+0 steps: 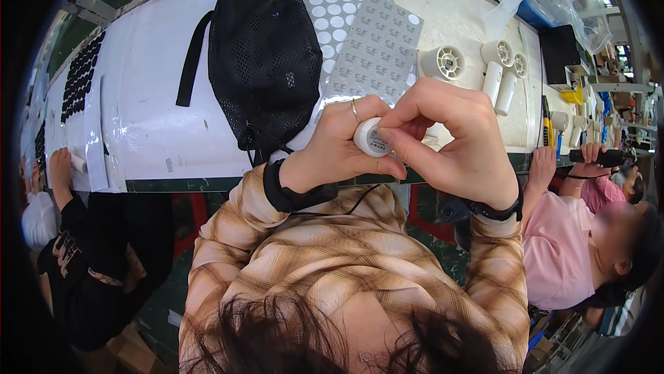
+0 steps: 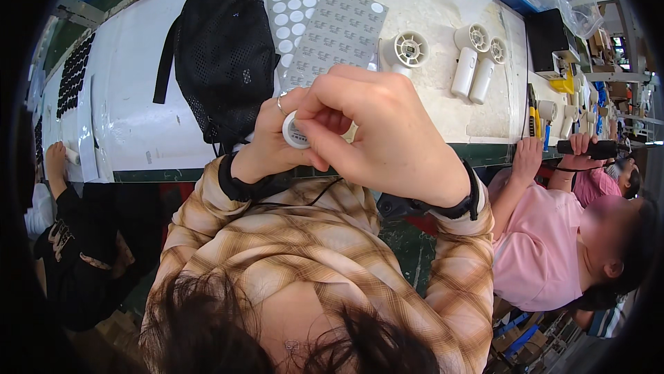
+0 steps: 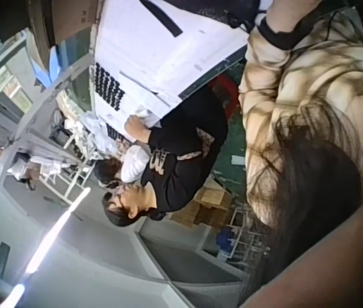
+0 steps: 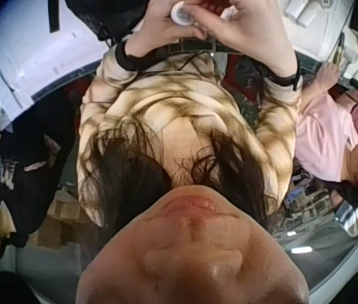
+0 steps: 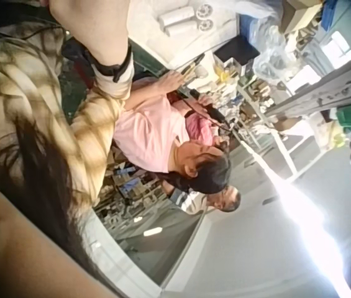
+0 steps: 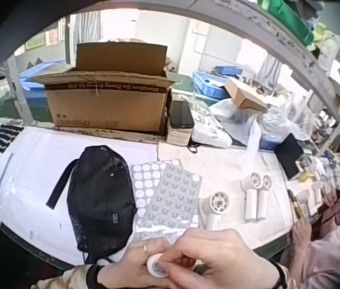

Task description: Assembling handheld fans by connecting components and fitting them into plastic housings at a factory workstation.

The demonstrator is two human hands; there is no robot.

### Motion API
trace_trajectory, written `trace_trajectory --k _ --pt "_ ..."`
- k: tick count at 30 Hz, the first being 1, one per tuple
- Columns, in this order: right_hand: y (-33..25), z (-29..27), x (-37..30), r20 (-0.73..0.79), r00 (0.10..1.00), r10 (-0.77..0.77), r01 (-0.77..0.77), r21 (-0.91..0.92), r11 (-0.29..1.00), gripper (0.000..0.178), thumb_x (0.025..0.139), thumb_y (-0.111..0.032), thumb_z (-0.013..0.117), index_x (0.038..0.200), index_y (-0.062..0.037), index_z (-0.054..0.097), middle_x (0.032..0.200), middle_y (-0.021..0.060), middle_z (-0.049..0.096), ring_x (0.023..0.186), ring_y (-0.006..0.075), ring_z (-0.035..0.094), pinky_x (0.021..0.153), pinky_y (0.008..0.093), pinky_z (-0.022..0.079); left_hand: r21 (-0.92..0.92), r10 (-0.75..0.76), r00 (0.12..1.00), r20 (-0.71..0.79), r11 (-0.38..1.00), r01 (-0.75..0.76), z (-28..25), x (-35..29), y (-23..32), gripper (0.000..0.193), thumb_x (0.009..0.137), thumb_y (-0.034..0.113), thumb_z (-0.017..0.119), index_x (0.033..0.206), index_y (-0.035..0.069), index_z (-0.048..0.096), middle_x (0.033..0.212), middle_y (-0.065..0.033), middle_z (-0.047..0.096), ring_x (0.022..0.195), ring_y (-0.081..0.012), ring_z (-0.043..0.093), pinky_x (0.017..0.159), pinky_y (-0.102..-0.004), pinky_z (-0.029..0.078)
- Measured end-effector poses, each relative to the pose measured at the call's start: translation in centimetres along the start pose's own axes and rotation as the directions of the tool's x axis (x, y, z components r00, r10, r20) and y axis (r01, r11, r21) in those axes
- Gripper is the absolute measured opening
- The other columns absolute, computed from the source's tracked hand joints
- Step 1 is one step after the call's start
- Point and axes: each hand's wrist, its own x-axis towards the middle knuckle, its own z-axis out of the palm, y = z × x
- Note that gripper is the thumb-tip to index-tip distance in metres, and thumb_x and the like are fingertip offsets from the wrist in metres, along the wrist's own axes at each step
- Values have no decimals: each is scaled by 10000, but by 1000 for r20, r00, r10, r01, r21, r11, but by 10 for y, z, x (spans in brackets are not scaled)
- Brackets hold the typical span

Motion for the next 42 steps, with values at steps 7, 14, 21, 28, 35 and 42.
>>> trace_trajectory --k 7,14,21,28,35,42 --pt "-3 1 -2 -12 1000 -14 13 -64 998 114 674 64 662 760 4 617 696 61 574 590 131 580 529 225 458 -24 10 1000 -16 1000 -10 2 -2 -4 498 585 384 830 860 56 575 711 -57 591 623 -172 583 550 -271 447" --pt "-6 2 -4 -9 999 -48 45 -195 980 121 669 69 655 760 1 614 705 65 569 591 145 586 539 233 473 -5 30 1000 -2 1000 -30 0 0 2 489 586 367 832 865 58 577 732 -62 609 651 -178 610 565 -271 460" --pt "-8 5 -5 -28 997 -74 64 -264 963 128 668 61 659 771 -4 619 710 67 569 592 152 591 547 243 484 29 36 999 20 999 -37 -2 2 3 473 594 343 835 865 54 577 749 -67 620 658 -183 617 571 -274 466" --pt "-6 6 -9 -43 986 -159 136 -335 932 152 672 44 665 812 -3 629 729 72 572 600 182 592 555 267 489 94 94 996 -2 991 -93 -2 2 2 463 606 335 831 866 52 573 752 -64 610 646 -182 601 575 -278 464" --pt "4 3 -21 21 981 -191 190 -242 952 366 688 42 629 1048 -25 641 833 104 571 684 214 589 596 284 484 5 4 1000 -22 1000 -4 -2 -2 -1 484 620 388 817 849 47 560 729 -47 573 629 -146 549 565 -269 442" --pt "30 17 -34 -100 917 -385 347 -271 898 473 656 -16 640 1126 -69 620 824 98 562 670 230 567 586 325 465 40 -40 998 -52 998 42 -6 -6 -4 602 641 555 744 836 17 557 711 -57 552 635 -139 527 567 -261 425"
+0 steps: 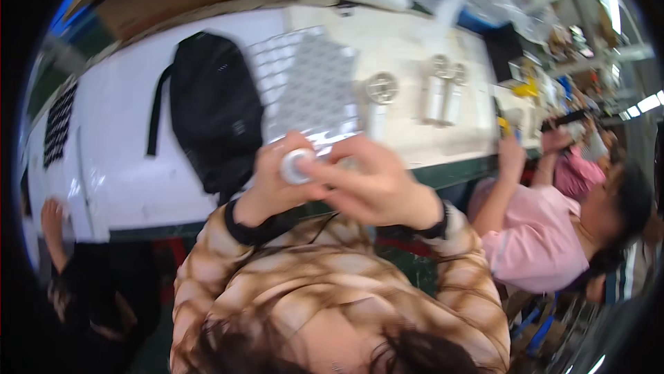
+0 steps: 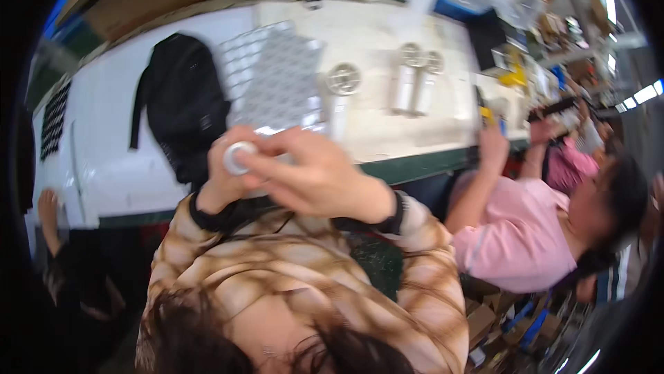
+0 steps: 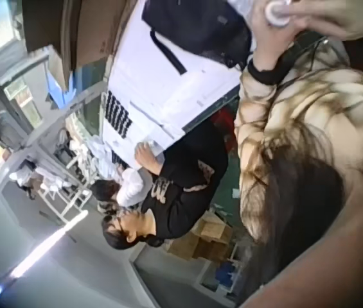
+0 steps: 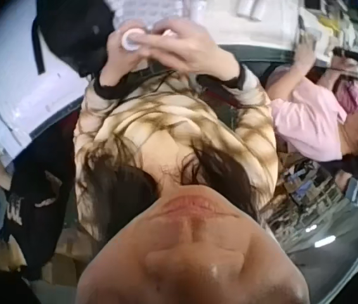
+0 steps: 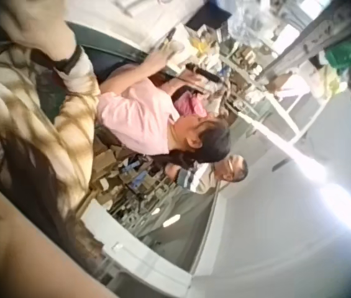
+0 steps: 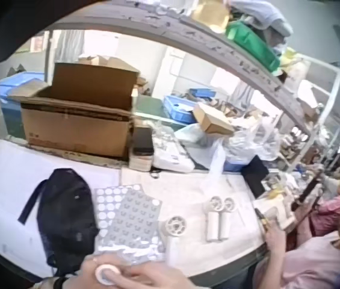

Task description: Assembling handheld fans by connecting components and fitting them into plastic housings at a factory workstation.

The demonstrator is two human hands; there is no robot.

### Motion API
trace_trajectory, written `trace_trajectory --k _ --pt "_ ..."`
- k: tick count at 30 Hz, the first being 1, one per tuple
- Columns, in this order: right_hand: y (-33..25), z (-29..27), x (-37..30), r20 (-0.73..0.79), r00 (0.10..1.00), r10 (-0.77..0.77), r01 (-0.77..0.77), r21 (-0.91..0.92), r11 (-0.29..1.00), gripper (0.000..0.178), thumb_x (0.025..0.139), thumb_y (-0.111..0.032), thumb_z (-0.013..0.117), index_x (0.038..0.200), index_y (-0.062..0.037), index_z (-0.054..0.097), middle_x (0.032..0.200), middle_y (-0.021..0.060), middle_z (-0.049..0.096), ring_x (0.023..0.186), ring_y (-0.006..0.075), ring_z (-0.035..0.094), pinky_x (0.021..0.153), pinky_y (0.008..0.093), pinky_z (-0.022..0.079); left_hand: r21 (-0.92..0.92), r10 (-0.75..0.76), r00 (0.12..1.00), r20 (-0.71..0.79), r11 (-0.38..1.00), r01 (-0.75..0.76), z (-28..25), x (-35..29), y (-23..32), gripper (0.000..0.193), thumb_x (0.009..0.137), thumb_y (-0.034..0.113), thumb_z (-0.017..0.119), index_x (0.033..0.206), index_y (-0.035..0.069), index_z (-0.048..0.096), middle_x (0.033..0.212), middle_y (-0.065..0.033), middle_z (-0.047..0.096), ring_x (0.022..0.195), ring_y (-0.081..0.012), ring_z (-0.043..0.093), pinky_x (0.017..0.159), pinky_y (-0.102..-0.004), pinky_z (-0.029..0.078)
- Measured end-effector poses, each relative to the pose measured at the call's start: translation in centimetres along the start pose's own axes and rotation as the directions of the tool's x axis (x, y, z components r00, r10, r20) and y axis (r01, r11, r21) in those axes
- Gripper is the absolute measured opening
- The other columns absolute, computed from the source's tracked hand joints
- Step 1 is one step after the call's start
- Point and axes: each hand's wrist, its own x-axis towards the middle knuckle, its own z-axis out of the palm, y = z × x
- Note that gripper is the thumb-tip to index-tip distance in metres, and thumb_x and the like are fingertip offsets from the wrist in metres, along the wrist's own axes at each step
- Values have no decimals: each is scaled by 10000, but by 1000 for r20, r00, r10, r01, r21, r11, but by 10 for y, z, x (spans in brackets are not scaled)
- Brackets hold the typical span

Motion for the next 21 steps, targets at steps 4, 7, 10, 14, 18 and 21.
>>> trace_trajectory --k 4,7,10,14,18,21 --pt "-3 12 -3 -66 998 9 -12 -52 999 556 661 -74 651 1206 -75 542 792 70 562 610 236 544 543 333 443 -77 -95 996 6 993 95 -3 3 15 759 744 741 463 804 -10 557 740 -50 555 689 -150 542 602 -272 410" --pt "-1 17 -14 -66 995 70 -73 -41 996 622 684 -98 649 1274 -53 460 764 78 560 610 248 550 548 344 447 -91 -131 989 62 986 136 -5 8 12 723 782 703 431 799 -9 556 760 -59 554 689 -137 517 602 -273 388" --pt "-2 25 -16 -49 989 141 -136 82 987 647 715 -113 639 1312 -32 402 730 86 555 613 257 553 552 351 447 -3 -283 956 84 959 284 -11 10 25 605 803 616 463 747 17 528 725 -47 513 668 -129 473 610 -265 358" --pt "6 22 -28 -34 965 258 -244 234 941 640 751 -126 625 1329 -21 372 694 82 551 608 259 554 556 350 443 -482 -192 971 140 844 236 -27 7 25 331 839 367 447 729 57 415 690 -32 389 701 -159 417 736 -305 342" --pt "7 6 -49 -67 951 303 -270 302 914 591 771 -113 610 1317 -34 398 675 70 550 597 248 553 557 342 441 -438 -125 959 -254 899 1 -107 -16 65 277 777 312 507 709 95 349 684 -28 344 703 -158 382 989 -340 269" --pt "21 6 -65 -109 940 325 -281 296 913 543 775 -91 602 1292 -46 441 672 62 551 588 238 550 554 333 439 -292 291 910 -296 879 -376 -221 -37 62 335 903 357 483 999 48 571 786 -63 559 732 -192 514 677 -342 441"
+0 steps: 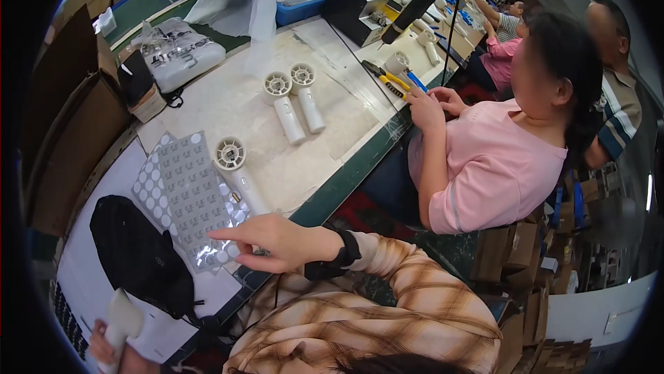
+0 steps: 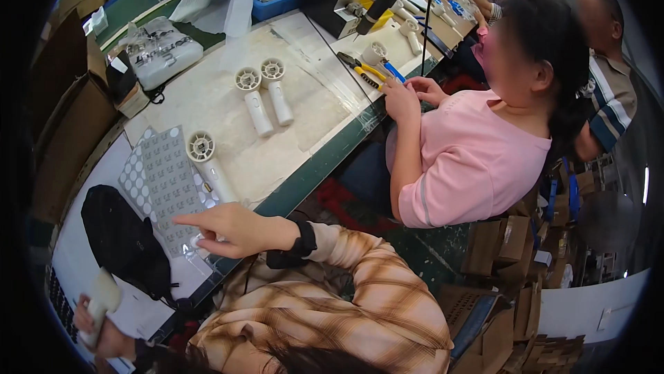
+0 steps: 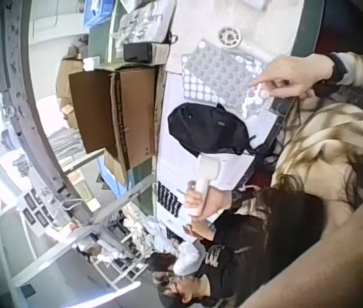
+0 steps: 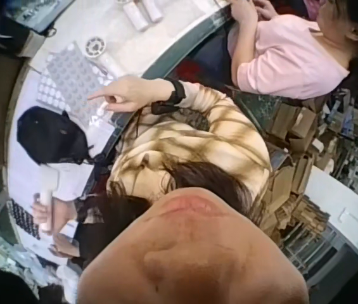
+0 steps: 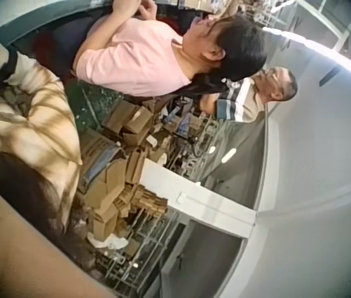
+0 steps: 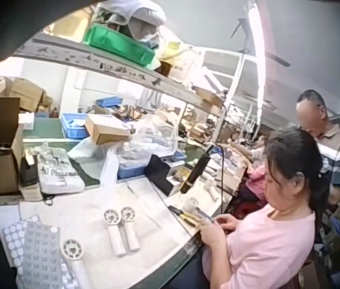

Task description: Assembling handheld fans by connecting components and fitting them into plastic housings at a factory workstation.

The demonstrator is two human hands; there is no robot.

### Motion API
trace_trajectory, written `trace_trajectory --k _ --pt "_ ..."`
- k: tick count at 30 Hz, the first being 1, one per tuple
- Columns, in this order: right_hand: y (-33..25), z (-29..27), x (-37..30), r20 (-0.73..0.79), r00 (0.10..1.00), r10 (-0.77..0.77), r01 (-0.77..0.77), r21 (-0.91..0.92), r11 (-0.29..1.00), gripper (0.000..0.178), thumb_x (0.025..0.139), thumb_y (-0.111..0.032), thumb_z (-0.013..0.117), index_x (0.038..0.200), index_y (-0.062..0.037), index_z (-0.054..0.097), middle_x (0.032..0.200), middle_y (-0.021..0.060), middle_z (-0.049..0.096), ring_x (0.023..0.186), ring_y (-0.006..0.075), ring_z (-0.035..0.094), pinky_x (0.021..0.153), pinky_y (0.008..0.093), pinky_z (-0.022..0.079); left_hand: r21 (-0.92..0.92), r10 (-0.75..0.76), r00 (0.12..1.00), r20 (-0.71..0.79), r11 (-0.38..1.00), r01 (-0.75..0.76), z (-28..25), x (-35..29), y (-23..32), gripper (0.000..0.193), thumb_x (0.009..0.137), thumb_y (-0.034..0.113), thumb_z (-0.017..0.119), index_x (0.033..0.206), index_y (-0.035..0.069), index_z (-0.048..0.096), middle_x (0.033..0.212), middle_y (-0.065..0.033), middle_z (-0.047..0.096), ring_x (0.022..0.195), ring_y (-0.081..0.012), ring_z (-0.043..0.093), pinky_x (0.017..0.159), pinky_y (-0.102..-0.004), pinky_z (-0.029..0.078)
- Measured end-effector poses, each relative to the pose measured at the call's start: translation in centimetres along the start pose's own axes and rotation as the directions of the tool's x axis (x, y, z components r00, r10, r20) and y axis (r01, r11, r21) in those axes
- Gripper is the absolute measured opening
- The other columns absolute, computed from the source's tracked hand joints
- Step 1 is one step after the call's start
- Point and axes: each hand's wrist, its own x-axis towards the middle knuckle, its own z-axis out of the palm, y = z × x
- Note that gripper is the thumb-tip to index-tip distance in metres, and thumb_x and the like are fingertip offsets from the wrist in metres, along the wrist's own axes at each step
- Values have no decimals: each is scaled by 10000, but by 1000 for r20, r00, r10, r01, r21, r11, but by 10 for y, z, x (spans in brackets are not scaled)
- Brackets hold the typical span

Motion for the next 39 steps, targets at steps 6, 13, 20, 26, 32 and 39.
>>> trace_trajectory --k 6,13,20,26,32,39 --pt "12 -5 -14 -152 988 -2 -5 -46 999 357 784 -27 578 1141 -56 571 676 71 556 587 225 544 535 323 430 176 -118 993 -16 977 119 -46 -23 7 349 895 356 499 1032 40 556 839 -81 554 771 -201 517 708 -348 439" --pt "20 -9 -22 -225 974 -7 -7 -63 998 286 778 -9 584 1059 -54 613 675 91 551 587 235 537 529 332 422 423 -249 963 -100 866 267 -70 -45 16 379 883 354 520 1078 29 534 914 -106 547 826 -213 521 751 -355 437" --pt "27 -22 -26 -268 963 4 -31 -97 995 222 766 -11 591 979 -59 628 658 89 545 560 239 542 520 331 428 640 -327 916 -232 658 397 -81 -58 24 420 872 352 542 1124 17 512 988 -130 540 880 -226 525 795 -362 434" --pt "36 -33 -34 -341 940 33 -72 -104 992 225 765 15 588 975 -44 642 643 88 534 548 229 525 507 317 407 770 -344 867 -359 415 484 -101 -72 38 462 862 350 560 1164 7 493 1052 -152 535 927 -236 529 832 -368 432" --pt "46 -37 -38 -385 922 35 -70 -78 994 223 775 26 577 976 -39 648 635 88 528 542 220 519 502 310 401 831 -310 825 -472 156 534 -109 -74 42 507 852 348 578 1203 -3 474 1116 -173 529 974 -247 532 870 -374 430" --pt "64 -22 -54 -401 898 180 -182 35 983 163 804 -26 573 950 -33 646 739 100 614 594 220 574 542 288 446 861 -226 832 -507 -86 501 -72 -52 36 500 861 339 560 1211 -7 475 1130 -177 542 971 -250 542 872 -378 436"
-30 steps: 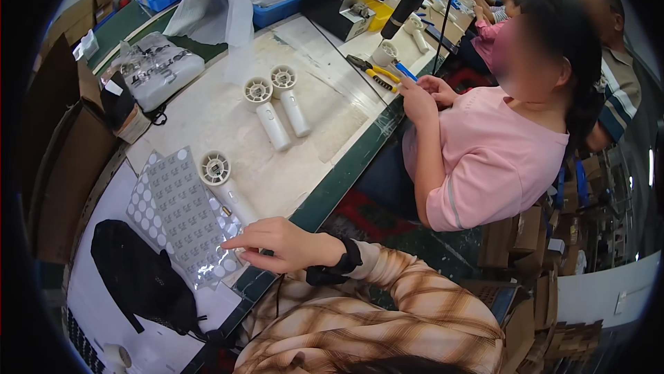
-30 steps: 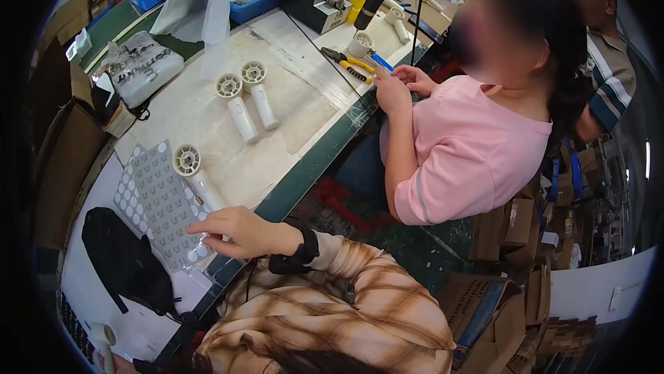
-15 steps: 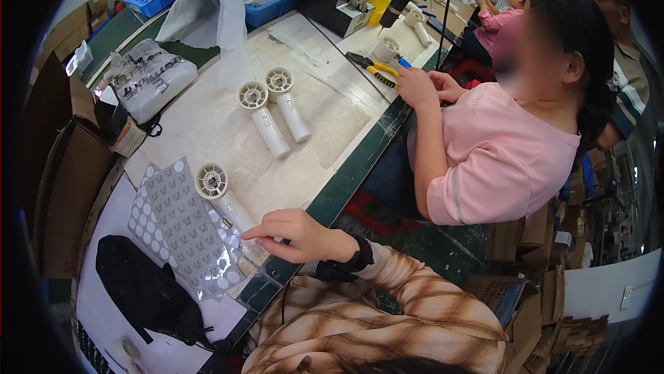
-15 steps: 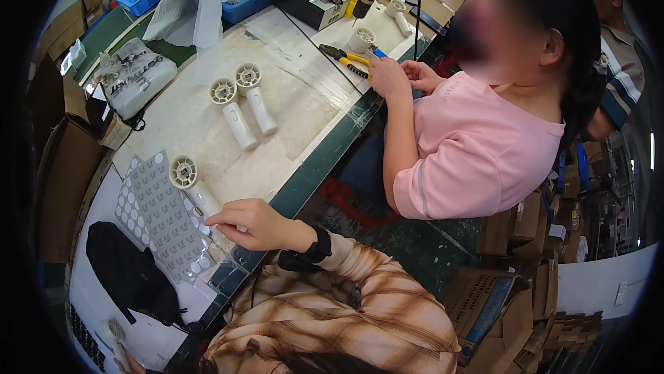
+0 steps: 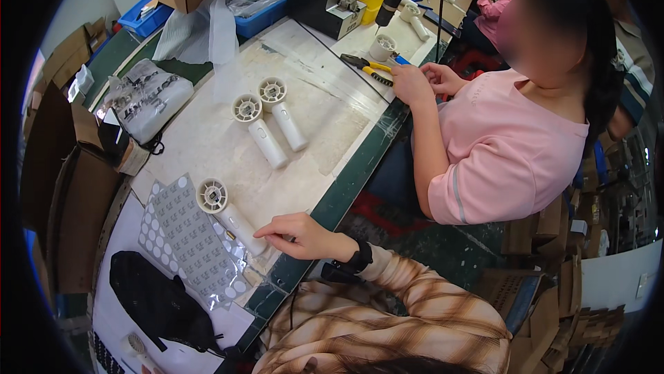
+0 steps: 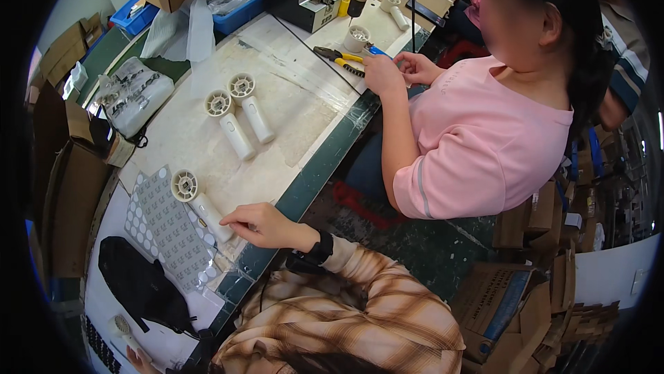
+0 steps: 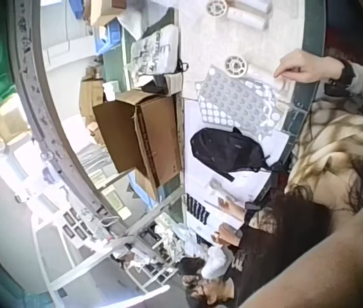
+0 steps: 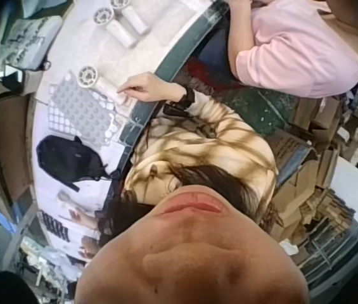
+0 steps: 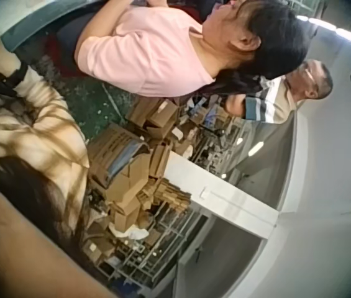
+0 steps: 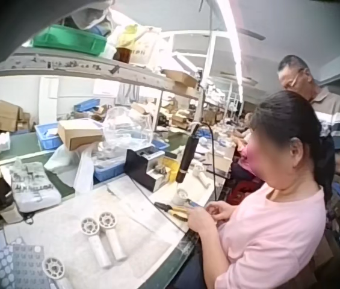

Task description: Assembling handheld fans by connecting components and fitting them into plastic housings at a factory workstation.

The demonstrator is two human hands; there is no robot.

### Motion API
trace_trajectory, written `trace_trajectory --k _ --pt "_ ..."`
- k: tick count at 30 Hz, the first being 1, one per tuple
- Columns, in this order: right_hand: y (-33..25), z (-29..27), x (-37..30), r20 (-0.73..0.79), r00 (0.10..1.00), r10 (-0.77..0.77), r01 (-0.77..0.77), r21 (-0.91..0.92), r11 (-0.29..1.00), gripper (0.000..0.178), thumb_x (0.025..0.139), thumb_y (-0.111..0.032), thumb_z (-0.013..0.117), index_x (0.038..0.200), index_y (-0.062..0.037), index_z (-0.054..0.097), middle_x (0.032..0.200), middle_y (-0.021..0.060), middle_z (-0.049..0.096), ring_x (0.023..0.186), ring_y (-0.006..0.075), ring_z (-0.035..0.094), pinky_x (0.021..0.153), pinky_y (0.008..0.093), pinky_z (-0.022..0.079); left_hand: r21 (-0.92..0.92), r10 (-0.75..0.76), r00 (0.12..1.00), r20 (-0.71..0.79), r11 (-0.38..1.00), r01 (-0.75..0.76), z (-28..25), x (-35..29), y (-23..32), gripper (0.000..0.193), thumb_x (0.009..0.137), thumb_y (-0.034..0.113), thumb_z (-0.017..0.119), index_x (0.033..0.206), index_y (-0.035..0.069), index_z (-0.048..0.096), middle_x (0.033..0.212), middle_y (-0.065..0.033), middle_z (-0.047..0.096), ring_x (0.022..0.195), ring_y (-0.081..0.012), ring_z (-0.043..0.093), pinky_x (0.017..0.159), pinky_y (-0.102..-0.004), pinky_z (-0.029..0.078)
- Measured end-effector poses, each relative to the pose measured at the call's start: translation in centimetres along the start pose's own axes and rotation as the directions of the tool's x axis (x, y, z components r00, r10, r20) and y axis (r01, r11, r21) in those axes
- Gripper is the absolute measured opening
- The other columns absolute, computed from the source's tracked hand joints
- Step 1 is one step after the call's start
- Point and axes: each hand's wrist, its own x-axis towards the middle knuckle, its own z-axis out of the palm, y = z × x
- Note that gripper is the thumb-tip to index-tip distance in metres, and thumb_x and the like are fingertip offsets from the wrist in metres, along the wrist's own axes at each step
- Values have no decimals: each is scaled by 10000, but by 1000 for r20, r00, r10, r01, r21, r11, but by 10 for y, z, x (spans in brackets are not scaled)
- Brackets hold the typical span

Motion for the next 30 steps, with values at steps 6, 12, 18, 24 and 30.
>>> trace_trajectory --k 6,12,18,24,30 --pt "4 -1 3 1 995 103 -103 71 992 163 824 -43 565 963 -29 649 782 91 635 628 162 584 569 262 455 151 174 980 -96 976 -158 10 37 -37 433 888 322 508 1161 -13 495 1086 -155 555 950 -245 531 880 -382 406" --pt "2 1 4 46 990 134 -138 114 984 174 842 -42 555 988 -30 648 796 69 634 654 112 576 593 235 458 316 358 907 -224 907 -280 -24 86 -122 465 875 318 538 1163 -40 465 1154 -167 508 1074 -260 485 1010 -393 315" --pt "7 1 -2 -4 996 94 -93 88 992 168 839 -43 555 978 -27 648 788 74 636 646 112 573 588 233 457 261 243 962 -123 943 -205 -10 61 -27 625 888 345 553 1345 -17 326 1368 -188 366 1233 -283 390 1011 -397 330" --pt "9 -2 -5 105 972 211 -227 173 958 278 840 -24 555 1116 -15 584 778 31 580 684 89 555 624 220 460 132 219 973 -75 969 -207 -8 -8 8 615 887 358 543 1332 -14 339 1358 -191 372 1219 -279 395 999 -396 337" --pt "-104 -48 37 -263 915 -307 387 355 851 592 823 -100 572 1340 4 304 1017 134 510 763 196 549 666 287 477 66 193 981 -18 979 -191 -31 -51 19 606 885 371 534 1319 -11 352 1347 -194 378 1206 -275 401 987 -396 343"
